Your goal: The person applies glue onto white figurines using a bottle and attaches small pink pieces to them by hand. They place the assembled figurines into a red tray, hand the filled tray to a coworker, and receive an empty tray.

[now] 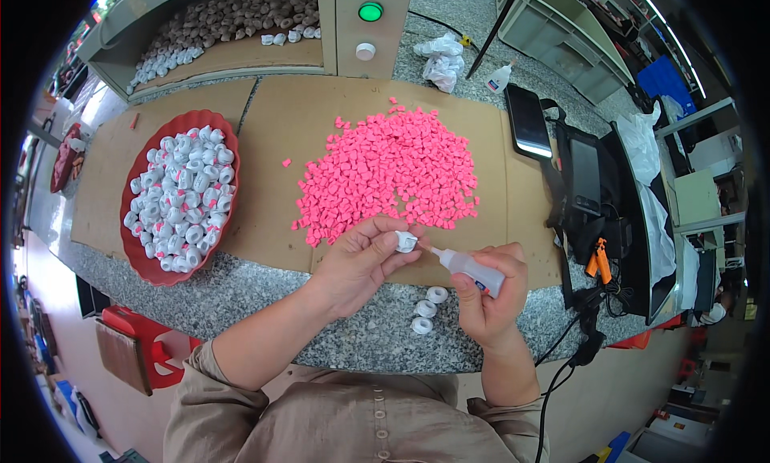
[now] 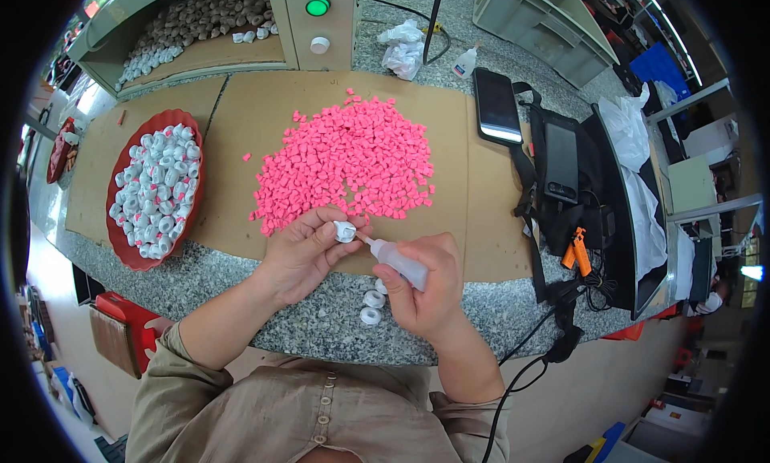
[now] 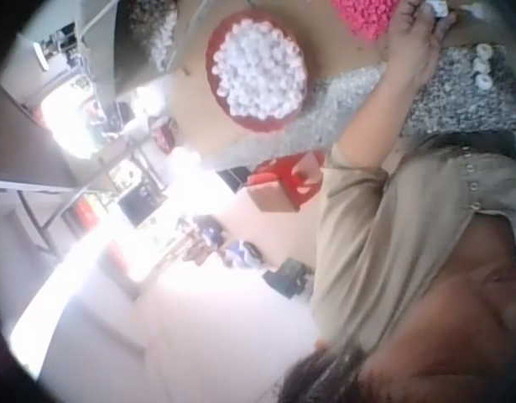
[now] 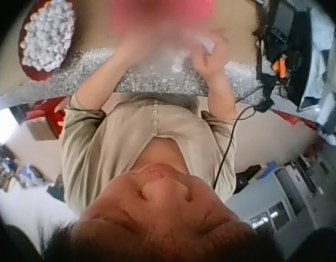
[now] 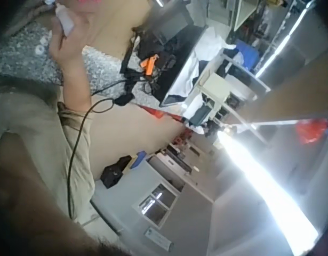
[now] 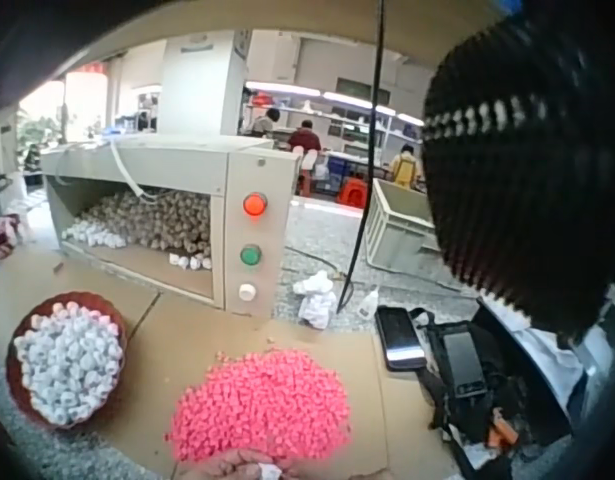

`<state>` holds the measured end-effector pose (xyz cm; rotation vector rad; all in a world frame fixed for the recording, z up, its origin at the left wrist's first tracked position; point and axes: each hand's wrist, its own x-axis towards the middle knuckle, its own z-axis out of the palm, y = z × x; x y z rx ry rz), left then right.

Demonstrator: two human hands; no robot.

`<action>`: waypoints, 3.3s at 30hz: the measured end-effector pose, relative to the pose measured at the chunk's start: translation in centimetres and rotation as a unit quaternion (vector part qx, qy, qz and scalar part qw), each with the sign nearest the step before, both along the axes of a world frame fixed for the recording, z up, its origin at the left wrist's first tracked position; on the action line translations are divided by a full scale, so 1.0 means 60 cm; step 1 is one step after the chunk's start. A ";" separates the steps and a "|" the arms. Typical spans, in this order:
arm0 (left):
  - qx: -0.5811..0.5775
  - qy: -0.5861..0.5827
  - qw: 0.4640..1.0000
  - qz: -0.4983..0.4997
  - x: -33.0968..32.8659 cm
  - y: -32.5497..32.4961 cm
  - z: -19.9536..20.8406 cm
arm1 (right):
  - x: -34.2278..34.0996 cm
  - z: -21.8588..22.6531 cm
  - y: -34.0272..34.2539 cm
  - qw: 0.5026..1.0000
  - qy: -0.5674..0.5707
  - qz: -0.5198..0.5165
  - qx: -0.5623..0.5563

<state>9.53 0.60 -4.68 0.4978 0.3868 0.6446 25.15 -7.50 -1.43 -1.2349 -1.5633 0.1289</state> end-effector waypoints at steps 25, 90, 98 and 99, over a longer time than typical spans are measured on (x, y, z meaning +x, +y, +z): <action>0.001 -0.002 1.000 0.014 -0.002 0.001 -0.004 | 0.001 0.012 -0.004 0.998 -0.065 -0.004 0.001; -0.027 -0.135 0.974 0.181 -0.058 0.066 0.035 | 0.025 -0.013 0.031 0.918 0.149 0.057 -0.363; -0.017 -0.111 0.980 0.166 -0.055 0.062 0.034 | 0.001 -0.022 0.055 0.951 -0.097 0.056 -0.288; -0.014 -0.107 0.981 0.161 -0.054 0.060 0.032 | 0.001 -0.023 0.057 0.948 -0.106 0.056 -0.295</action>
